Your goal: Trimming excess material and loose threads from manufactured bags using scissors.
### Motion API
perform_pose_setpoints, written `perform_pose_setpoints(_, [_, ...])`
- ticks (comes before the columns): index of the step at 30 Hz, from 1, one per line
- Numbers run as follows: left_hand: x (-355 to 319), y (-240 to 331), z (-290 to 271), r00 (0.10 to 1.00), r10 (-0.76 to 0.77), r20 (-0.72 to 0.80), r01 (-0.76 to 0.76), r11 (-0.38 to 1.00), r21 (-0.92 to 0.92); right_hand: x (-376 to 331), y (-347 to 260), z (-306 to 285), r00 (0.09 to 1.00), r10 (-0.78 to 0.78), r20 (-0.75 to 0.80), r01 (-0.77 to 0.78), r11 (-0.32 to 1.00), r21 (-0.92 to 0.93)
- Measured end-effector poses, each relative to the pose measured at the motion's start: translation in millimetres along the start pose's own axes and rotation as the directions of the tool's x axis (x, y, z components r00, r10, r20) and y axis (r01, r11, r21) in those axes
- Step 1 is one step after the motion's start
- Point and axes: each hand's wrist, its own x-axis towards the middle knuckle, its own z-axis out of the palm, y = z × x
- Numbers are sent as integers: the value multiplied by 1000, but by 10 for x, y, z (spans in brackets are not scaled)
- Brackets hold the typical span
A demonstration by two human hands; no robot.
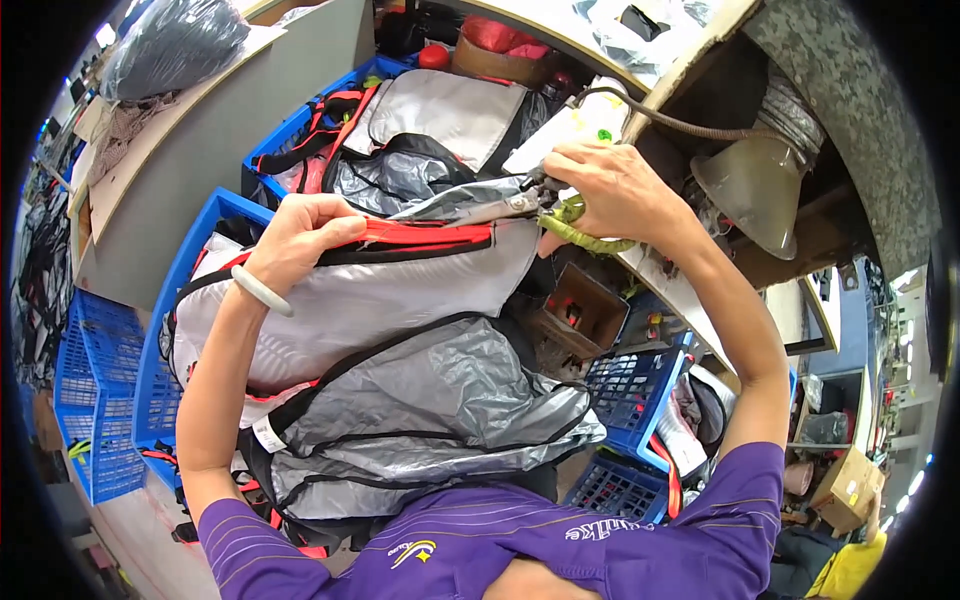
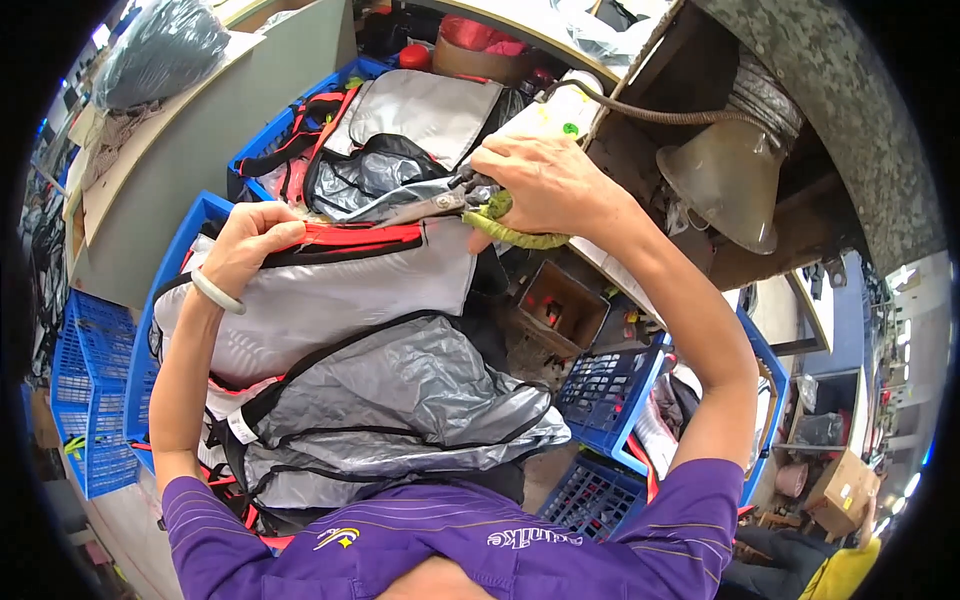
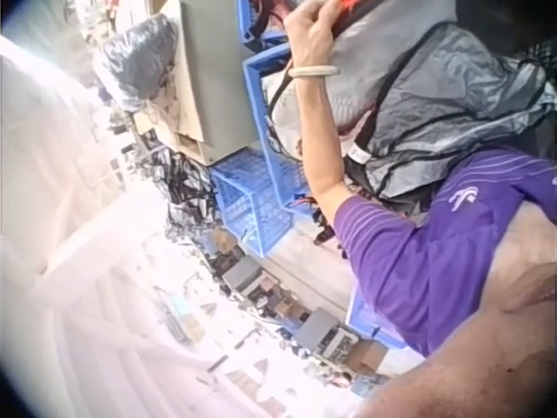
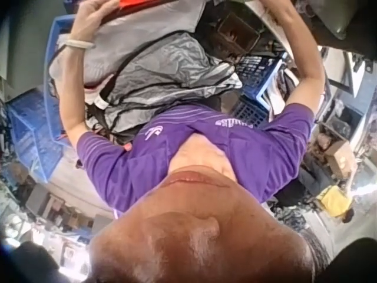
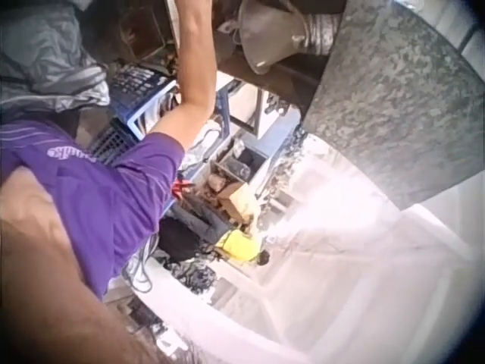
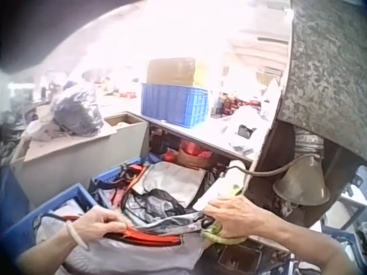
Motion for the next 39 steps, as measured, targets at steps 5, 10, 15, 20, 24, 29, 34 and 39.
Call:
perform_pose_setpoints(5, [28,-77,-59,1000,5,21,-4,1000,-7,84,-5,2,994,-97,-44,94,994,-56])
perform_pose_setpoints(10, [55,-110,-115,998,23,59,-16,993,-117,-13,31,245,999,-10,-47,15,994,107])
perform_pose_setpoints(15, [52,-147,-152,996,33,84,-15,978,-210,16,56,310,998,51,-20,-46,981,190])
perform_pose_setpoints(20, [56,-191,-201,993,21,119,4,978,-207,267,-50,131,997,72,2,-72,996,45])
perform_pose_setpoints(24, [14,-122,-198,989,-1,145,41,961,-272,490,-164,149,997,-13,71,8,998,67])
perform_pose_setpoints(29, [10,-205,-222,986,28,165,22,956,-292,728,-345,70,967,12,253,-39,994,102])
perform_pose_setpoints(34, [-14,-288,-235,988,8,155,34,963,-268,786,-415,70,950,-9,311,-35,990,133])
perform_pose_setpoints(39, [-23,-291,-223,987,17,157,29,956,-291,747,-407,112,964,-14,264,-33,985,172])
